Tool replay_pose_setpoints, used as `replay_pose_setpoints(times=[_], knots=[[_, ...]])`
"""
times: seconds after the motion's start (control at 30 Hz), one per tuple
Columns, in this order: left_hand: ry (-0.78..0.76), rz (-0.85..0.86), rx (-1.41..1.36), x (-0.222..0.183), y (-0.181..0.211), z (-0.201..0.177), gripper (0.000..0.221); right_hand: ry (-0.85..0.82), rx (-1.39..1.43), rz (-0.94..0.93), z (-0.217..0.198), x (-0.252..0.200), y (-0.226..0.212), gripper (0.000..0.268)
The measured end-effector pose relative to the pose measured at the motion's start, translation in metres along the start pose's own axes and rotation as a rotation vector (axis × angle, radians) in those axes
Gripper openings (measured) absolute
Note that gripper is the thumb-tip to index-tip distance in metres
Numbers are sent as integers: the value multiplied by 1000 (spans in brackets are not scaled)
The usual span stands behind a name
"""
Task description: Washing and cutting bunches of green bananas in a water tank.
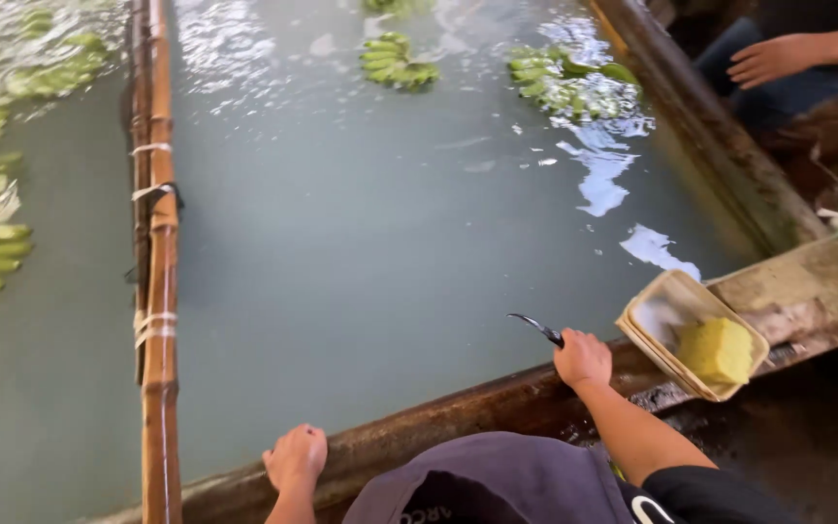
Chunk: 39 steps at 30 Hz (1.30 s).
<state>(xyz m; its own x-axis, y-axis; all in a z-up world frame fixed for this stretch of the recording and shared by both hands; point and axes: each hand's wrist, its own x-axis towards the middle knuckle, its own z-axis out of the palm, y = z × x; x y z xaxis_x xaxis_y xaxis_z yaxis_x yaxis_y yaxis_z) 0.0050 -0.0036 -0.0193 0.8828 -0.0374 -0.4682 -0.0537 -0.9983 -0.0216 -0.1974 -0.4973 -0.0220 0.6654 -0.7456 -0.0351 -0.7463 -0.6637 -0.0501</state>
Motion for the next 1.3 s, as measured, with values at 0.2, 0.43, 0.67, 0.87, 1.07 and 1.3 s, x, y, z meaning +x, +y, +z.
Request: replay_pose_setpoints(times=[0.2,0.43,0.67,0.87,1.07,1.3], knots=[[-32,-44,-14,2,1,-3,37,-39,-18,9,-6,-2,-4,15],[-34,-43,17,0,1,-4,38,-39,-4,-26,-1,-2,-2,19],[6,-25,-6,0,2,-3,38,-25,-40,-38,-2,-1,-3,18],[42,-20,-41,-2,1,4,38,-23,-38,-51,16,-8,11,21],[40,-22,-81,-9,-2,-4,38,-145,-98,-38,2,-2,1,27],[2,-15,-109,-6,0,-10,37,-103,-118,-35,17,7,7,30]])
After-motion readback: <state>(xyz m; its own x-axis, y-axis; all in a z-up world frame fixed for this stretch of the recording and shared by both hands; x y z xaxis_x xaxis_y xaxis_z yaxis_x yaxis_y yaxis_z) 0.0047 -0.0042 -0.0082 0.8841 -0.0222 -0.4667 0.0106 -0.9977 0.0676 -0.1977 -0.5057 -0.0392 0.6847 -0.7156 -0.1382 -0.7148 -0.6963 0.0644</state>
